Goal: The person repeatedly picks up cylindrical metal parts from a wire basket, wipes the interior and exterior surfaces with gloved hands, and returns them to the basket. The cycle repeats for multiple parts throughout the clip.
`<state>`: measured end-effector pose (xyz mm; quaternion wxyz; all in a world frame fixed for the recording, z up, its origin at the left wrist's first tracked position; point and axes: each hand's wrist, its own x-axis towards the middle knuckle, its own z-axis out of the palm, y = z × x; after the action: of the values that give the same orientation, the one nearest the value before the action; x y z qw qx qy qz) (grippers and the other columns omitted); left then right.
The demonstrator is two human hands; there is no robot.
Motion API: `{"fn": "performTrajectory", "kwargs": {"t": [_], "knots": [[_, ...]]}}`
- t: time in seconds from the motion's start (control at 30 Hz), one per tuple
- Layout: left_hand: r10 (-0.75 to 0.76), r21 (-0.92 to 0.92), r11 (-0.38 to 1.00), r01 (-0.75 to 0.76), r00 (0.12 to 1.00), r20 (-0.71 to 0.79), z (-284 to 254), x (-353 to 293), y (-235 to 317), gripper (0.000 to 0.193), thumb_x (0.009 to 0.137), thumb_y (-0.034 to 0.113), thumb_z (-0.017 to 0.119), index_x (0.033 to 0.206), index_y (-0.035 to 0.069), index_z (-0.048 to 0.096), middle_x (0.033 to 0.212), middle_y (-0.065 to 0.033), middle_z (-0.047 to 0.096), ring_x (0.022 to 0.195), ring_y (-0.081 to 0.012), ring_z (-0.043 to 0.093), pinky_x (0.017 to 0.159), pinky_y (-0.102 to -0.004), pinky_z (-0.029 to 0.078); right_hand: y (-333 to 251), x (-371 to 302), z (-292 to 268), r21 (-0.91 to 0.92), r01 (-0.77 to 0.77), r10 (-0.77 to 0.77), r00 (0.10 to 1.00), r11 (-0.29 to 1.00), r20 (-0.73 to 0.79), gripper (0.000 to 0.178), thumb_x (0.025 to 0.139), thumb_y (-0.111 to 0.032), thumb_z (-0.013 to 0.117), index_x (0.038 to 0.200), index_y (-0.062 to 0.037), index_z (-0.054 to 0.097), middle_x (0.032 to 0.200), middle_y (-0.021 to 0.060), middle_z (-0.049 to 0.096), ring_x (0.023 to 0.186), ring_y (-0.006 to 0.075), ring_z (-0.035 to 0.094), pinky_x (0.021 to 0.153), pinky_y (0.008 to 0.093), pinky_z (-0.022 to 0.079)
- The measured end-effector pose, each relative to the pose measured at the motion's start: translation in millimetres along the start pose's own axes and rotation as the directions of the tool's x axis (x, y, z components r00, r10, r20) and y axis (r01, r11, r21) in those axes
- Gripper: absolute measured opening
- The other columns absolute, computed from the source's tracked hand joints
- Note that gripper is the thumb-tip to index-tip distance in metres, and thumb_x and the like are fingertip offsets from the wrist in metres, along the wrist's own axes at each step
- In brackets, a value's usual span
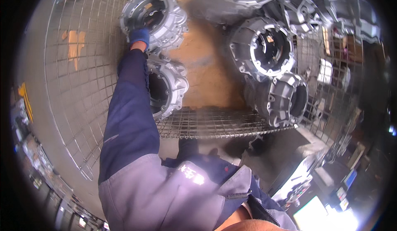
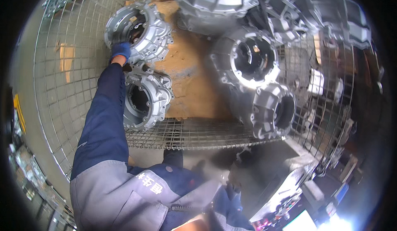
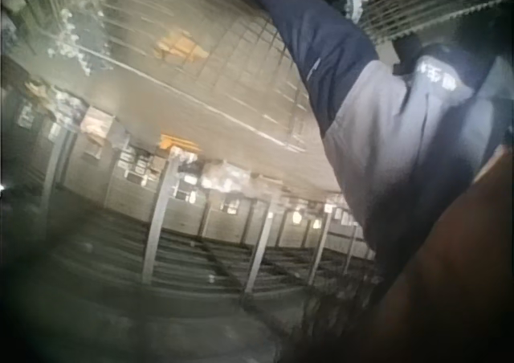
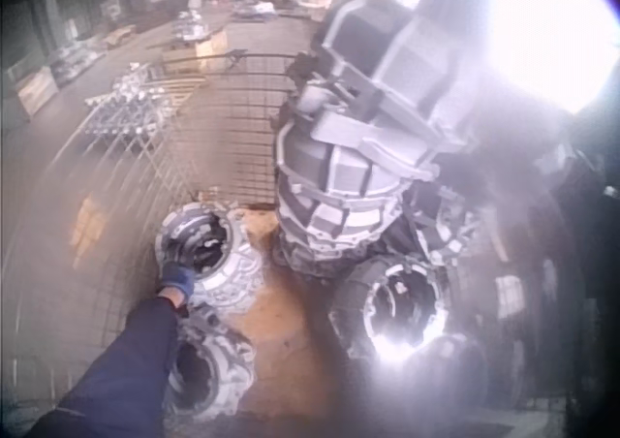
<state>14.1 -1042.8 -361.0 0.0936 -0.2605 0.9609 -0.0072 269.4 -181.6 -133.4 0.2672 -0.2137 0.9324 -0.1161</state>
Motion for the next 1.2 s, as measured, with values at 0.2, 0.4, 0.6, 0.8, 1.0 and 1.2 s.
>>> {"fn": "performTrajectory", "kwargs": {"t": [0.2,0.4,0.6,0.8,1.0,1.2], "knots": [[-0.017,-0.053,0.999,0.003,0.964,-0.265,-17,-35,59,0.037,0.089,0.021,0.06,0.124,0.013,0.067,0.109,-0.018,0.072,0.097,-0.0376,0.071,0.083,-0.0495,0.055,-45,35,-20,0.756,-0.642,0.573,0.67,0.128,0.472,0.029,0.1,-0.024,0.06,0.118,-0.003,0.064,0.097,0.0149,0.073,0.081,0.0202,0.071,0.07,0.0316,0.057],[0.121,-0.567,0.803,-0.181,0.982,-0.142,-19,-128,251,0.033,0.087,0.027,0.065,0.116,0.013,0.07,0.085,-0.0196,0.071,0.082,-0.0351,0.07,0.073,-0.0502,0.053,-53,44,-22,0.83,-0.556,0.634,0.628,-0.04,0.452,0.033,0.1,-0.027,0.059,0.118,0.0012,0.063,0.096,0.0166,0.073,0.08,0.0239,0.072,0.073,0.0334,0.06],[0.63,-0.541,0.52,-0.661,0.724,-0.279,-94,-240,464,0.023,0.088,0.024,0.064,0.108,0.015,0.071,0.089,-0.0187,0.072,0.082,-0.039,0.069,0.077,-0.0501,0.055,2,51,6,0.881,-0.388,0.573,0.67,-0.271,0.472,0.03,0.098,-0.023,0.062,0.108,0.0044,0.064,0.087,0.0127,0.07,0.075,0.023,0.072,0.071,0.0342,0.06],[0.567,-0.135,0.813,-0.567,0.823,-0.045,-161,-229,570,0.048,0.08,0.036,0.072,0.124,0.017,0.065,0.118,-0.0147,0.068,0.114,-0.0319,0.063,0.103,-0.0462,0.045,80,78,-17,0.902,-0.403,0.524,0.74,-0.156,0.421,0.021,0.096,-0.017,0.065,0.101,0.0035,0.065,0.086,0.0118,0.07,0.067,0.0238,0.069,0.065,0.0357,0.059],[0.517,0.078,0.797,-0.599,0.743,0.426,-138,-126,555,0.049,0.086,0.037,0.068,0.128,0.014,0.063,0.132,-0.014,0.064,0.124,-0.0315,0.061,0.105,-0.0467,0.046,135,63,-32,0.859,-0.381,0.597,0.618,-0.342,0.511,0.022,0.099,-0.018,0.063,0.098,0.0037,0.067,0.084,0.015,0.072,0.064,0.0232,0.07,0.064,0.0349,0.061],[0.503,0.119,0.816,-0.566,0.796,0.336,-101,-105,551,0.029,0.089,0.025,0.066,0.115,0.016,0.073,0.115,-0.0194,0.071,0.106,-0.0374,0.069,0.092,-0.0483,0.054,156,69,-4,0.807,-0.513,0.485,0.648,-0.291,0.587,0.015,0.095,-0.012,0.064,0.098,0.0024,0.067,0.087,0.011,0.071,0.075,0.0213,0.071,0.065,0.0325,0.057]]}}
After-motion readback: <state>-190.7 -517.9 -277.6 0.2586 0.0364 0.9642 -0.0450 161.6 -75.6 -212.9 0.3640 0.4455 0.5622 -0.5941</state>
